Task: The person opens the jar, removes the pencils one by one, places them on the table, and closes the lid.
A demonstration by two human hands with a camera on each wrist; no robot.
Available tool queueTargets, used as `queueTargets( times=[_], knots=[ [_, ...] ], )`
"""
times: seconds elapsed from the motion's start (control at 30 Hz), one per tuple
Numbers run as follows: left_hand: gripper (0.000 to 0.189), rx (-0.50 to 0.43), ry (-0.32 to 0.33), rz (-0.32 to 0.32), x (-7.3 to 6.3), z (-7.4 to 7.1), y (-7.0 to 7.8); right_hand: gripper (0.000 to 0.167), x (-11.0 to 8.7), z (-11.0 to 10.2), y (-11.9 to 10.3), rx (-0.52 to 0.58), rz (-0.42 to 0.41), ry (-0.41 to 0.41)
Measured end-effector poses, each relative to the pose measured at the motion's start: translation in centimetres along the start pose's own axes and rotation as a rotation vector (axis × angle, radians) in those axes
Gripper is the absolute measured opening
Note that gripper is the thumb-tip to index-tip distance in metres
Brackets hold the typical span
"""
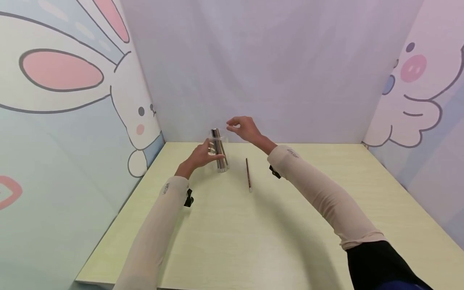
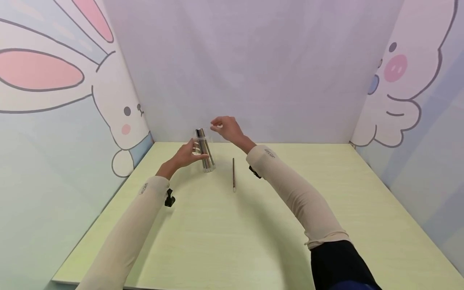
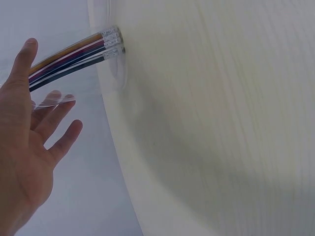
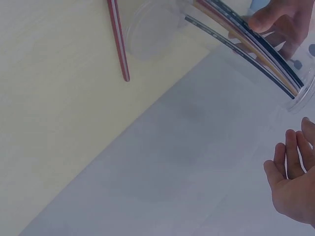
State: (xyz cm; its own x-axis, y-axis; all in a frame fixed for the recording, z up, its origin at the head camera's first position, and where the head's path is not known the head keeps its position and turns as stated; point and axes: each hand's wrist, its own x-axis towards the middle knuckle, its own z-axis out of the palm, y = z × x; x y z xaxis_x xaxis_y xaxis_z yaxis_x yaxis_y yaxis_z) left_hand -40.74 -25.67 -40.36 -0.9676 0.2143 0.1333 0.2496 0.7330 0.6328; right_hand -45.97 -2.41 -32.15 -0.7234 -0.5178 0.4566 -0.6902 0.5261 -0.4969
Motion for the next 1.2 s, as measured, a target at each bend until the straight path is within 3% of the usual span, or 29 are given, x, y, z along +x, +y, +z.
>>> queueTargets(
  times=[0.5, 0.7, 1.2],
  knots=[
    [0.091, 0.014, -0.013, -0.012, 0.0, -0.2, 0.4, 0.027, 0.8, 0.6, -2.0, -0.006, -0.038, -0.058],
    [0.091, 0.008, -0.023, -0.006, -0.2, -0.3, 0.4, 0.027, 1.1, 1.1, -2.2, -0.028, -0.017, -0.08],
    [0.083, -0.014, -0.001, -0.018, -0.6, -0.2, -1.4, 0.026, 1.6, 3.1, -3.1, -0.001, 0.005, -0.133]
  ],
)
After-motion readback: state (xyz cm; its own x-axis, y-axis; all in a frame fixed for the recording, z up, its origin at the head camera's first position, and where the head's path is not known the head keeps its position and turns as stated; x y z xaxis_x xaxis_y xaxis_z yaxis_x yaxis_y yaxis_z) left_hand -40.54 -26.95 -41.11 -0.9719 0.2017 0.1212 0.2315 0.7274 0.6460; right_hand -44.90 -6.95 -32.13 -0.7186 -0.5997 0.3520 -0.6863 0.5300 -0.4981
